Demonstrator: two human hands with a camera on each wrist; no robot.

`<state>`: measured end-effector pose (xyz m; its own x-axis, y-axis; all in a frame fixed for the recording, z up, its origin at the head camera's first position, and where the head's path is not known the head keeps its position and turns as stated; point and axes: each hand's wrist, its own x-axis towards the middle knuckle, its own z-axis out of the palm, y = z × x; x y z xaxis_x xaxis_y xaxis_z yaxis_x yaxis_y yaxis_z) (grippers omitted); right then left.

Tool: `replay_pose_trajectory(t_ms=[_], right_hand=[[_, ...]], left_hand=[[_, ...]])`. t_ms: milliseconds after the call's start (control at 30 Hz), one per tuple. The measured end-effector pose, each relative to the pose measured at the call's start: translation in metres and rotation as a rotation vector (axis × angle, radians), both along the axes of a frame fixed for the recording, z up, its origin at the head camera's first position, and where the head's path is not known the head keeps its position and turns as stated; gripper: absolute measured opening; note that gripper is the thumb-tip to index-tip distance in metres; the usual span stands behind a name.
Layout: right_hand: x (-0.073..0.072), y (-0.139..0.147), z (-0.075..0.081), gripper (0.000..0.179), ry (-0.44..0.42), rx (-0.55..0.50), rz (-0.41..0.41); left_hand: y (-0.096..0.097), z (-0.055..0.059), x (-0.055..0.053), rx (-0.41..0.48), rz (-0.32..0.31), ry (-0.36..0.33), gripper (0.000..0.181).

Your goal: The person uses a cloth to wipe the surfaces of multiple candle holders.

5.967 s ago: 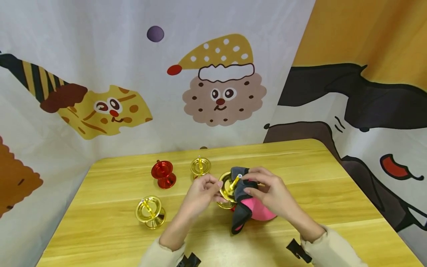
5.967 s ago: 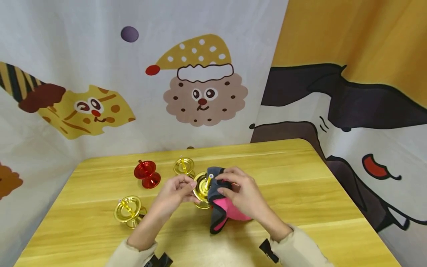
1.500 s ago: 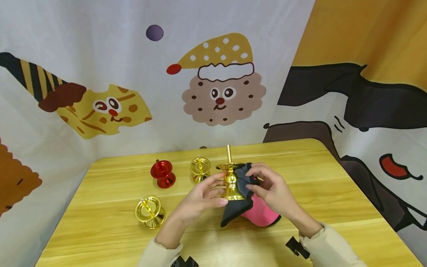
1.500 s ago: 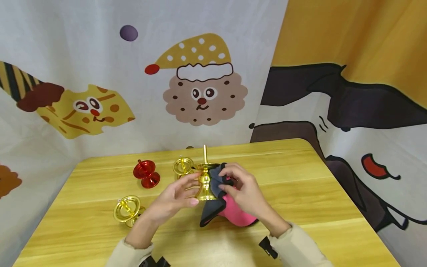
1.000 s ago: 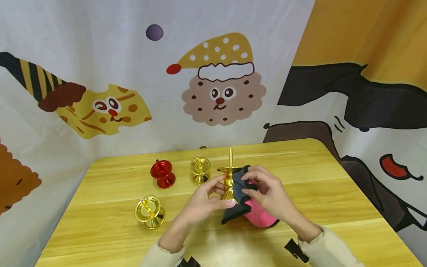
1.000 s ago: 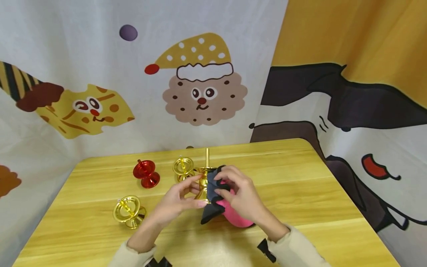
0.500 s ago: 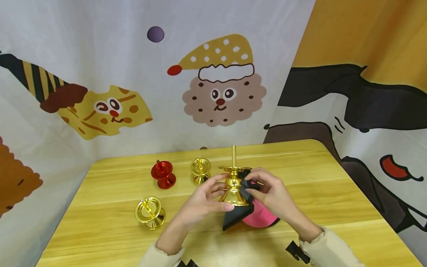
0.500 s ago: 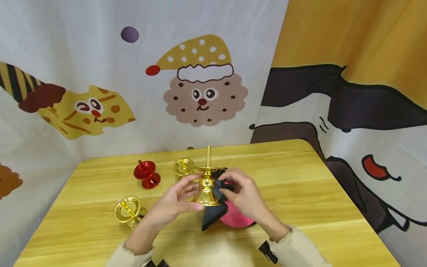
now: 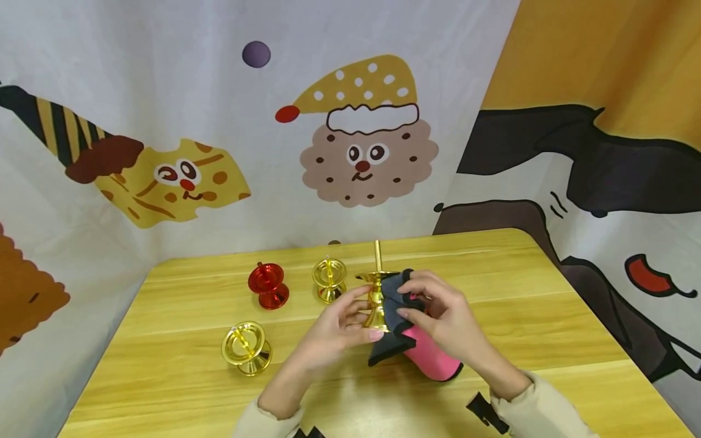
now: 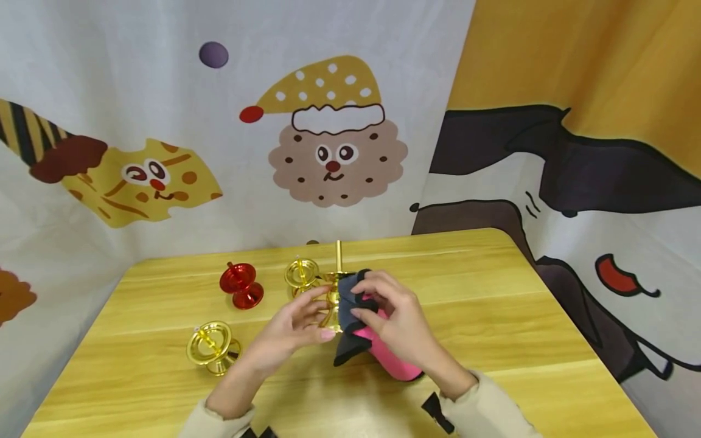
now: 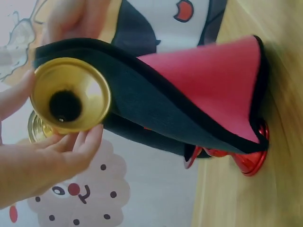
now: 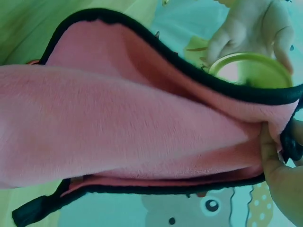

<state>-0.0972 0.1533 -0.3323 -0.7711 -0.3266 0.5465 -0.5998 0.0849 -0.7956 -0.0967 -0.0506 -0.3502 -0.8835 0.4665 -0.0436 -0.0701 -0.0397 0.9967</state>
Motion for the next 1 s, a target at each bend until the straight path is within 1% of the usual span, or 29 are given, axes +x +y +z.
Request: replay_pose_trajectory(t_ms=[100,200,267,333,400,433,500,533,600,633,667,733,767,833,900,967,1000], right_hand=[[-0.001,0.005,-0.002,0.033,-0.055,0.002,-0.026],[-0.002,0.008,-0.004,0.03,-0.104,0.042,-0.065],[-0.002,0.009,-0.005,0.028,-0.129,0.052,-0.077],[-0.002,0.008,-0.005,0.028,-0.131,0.049,-0.079],[-0.001,0.007,-0.003,0.029,-0.109,0.039,-0.07],[-0.001,0.005,-0.002,0.03,-0.08,0.045,-0.064],[0.002,0.001,-0.001,0.033,0.01,0.081,-0.07],[0.002,-0.001,0.0,0.036,0.064,0.092,-0.07],[0.002,-0.003,-0.001,0.04,0.157,0.087,-0.05],[0.002,-0.003,-0.001,0.041,0.178,0.068,-0.03],[0.001,-0.002,-0.002,0.041,0.18,0.038,-0.004],[-0.001,0.002,-0.003,0.041,0.142,-0.04,0.067],[-0.002,0.004,-0.003,0.04,0.108,-0.068,0.094],[-0.002,0.008,-0.004,0.037,0.037,-0.09,0.116],[-0.002,0.011,-0.004,0.035,-0.008,-0.072,0.103],[-0.001,0.013,-0.005,0.034,-0.04,-0.044,0.082],[0.0,0.013,-0.005,0.033,-0.049,-0.031,0.07]], left_hand=[[-0.005,0.004,0.0,0.061,-0.041,-0.015,0.07],[-0.005,0.008,0.001,0.101,-0.064,-0.018,0.071],[-0.004,0.009,0.001,0.083,-0.054,0.005,0.071],[-0.001,0.009,0.001,0.024,-0.019,0.051,0.071],[0.003,0.008,0.002,-0.057,0.023,0.099,0.071],[0.004,0.007,0.001,-0.093,0.039,0.117,0.071],[0.006,0.005,0.001,-0.13,0.049,0.128,0.07],[0.006,0.004,0.001,-0.123,0.038,0.12,0.069],[0.004,0.003,-0.001,-0.061,-0.011,0.079,0.069],[0.002,0.002,-0.002,-0.011,-0.047,0.06,0.069],[-0.001,0.001,-0.003,0.043,-0.086,0.045,0.069],[-0.007,-0.002,-0.005,0.157,-0.166,0.014,0.071],[-0.01,-0.003,-0.006,0.207,-0.204,0.006,0.073],[-0.013,-0.004,-0.008,0.277,-0.26,0.003,0.076],[-0.015,-0.005,-0.008,0.306,-0.279,-0.006,0.08],[-0.014,-0.005,-0.009,0.292,-0.268,-0.012,0.085],[-0.014,-0.005,-0.009,0.272,-0.252,-0.019,0.087]])
